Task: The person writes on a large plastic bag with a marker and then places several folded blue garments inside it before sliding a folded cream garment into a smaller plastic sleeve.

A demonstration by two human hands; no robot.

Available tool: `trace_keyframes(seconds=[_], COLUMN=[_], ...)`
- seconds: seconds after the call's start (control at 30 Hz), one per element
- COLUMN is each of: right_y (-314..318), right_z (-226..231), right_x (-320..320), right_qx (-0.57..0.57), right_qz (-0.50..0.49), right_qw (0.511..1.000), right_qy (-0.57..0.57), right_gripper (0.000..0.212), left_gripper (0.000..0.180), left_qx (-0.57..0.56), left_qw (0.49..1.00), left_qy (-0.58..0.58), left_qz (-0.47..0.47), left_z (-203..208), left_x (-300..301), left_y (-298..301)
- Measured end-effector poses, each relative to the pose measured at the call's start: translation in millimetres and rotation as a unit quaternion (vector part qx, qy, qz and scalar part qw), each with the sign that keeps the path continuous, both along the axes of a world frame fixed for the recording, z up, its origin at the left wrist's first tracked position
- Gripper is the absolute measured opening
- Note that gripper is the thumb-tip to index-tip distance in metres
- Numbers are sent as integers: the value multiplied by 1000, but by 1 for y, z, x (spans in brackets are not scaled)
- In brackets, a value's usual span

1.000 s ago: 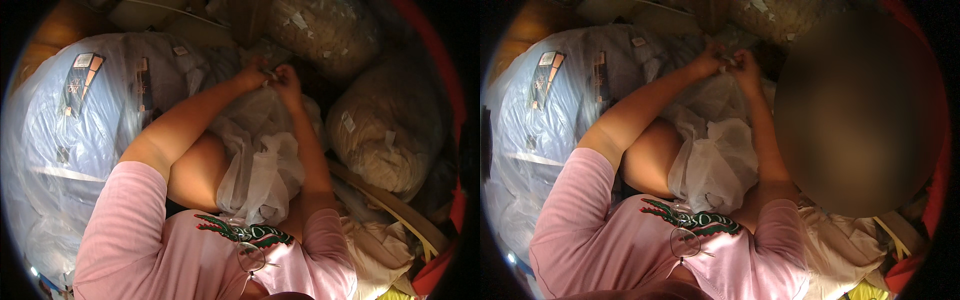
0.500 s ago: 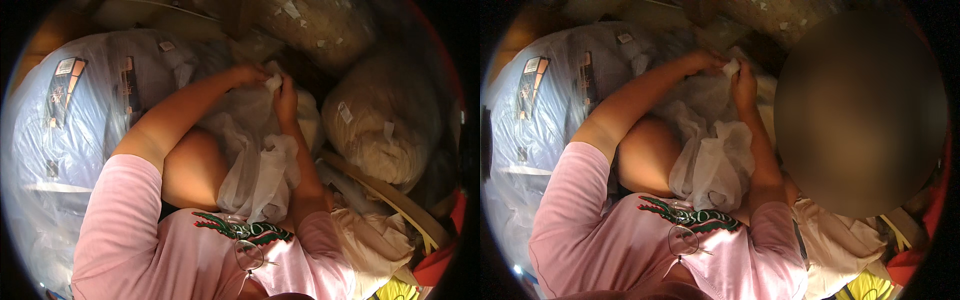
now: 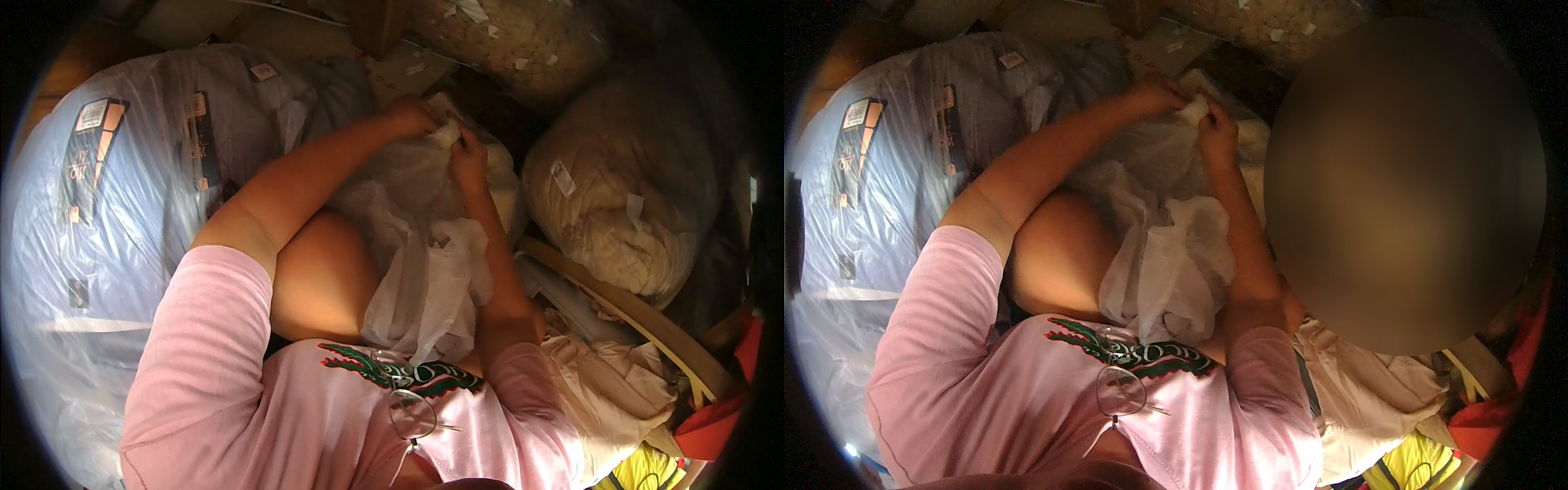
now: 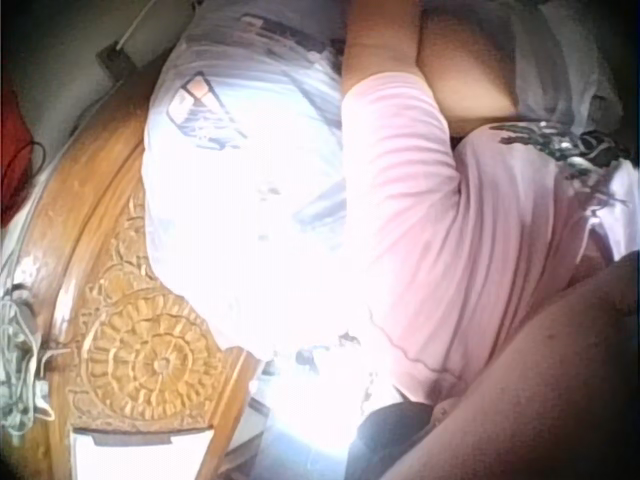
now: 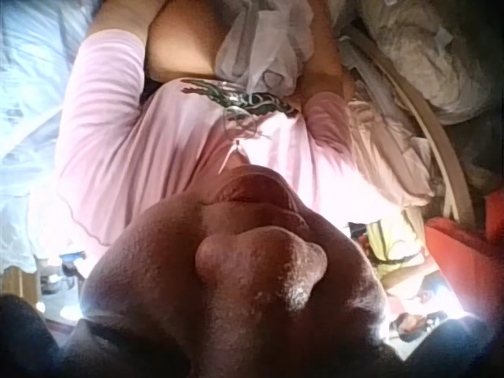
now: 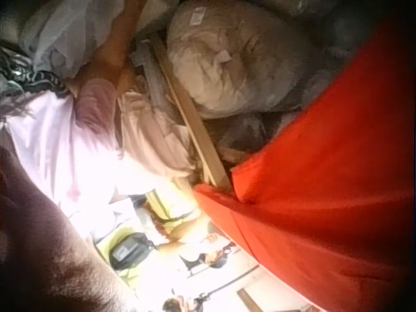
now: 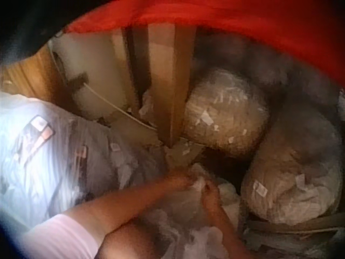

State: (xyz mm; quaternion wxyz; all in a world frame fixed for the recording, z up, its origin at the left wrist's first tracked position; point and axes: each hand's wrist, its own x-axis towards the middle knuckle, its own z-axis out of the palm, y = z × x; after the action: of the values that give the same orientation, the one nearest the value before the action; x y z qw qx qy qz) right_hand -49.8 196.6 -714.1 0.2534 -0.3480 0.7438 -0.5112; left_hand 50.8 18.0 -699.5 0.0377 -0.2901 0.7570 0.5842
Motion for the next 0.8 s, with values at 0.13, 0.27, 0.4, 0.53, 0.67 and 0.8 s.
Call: trace_keyframes(seconds=[0.13,0.27,0.4,0.53,0.67,0.8], right_y=[4,9,-6,-16,-9,0], right_z=[27,47,85,81,27,15], right_x=[-4,-3,14,16,9,7], right_qx=[53,38,139,183,-42,-78], right_qz=[48,74,79,61,-7,-20], right_qw=[995,996,970,956,997,996], right_qy=[-65,-25,182,220,59,31], right_gripper=[54,57,64,48,31,34], left_gripper=[34,35,40,43,43,41], left_qx=[-131,-206,-167,-143,-38,-50], left_qw=[991,977,982,988,998,996], left_qy=[-9,8,76,61,52,71], left_qz=[-30,-56,-51,-25,-11,-26], left_z=[26,44,40,39,28,26], left_x=[2,1,6,11,13,12], left_y=[11,18,13,9,8,20])
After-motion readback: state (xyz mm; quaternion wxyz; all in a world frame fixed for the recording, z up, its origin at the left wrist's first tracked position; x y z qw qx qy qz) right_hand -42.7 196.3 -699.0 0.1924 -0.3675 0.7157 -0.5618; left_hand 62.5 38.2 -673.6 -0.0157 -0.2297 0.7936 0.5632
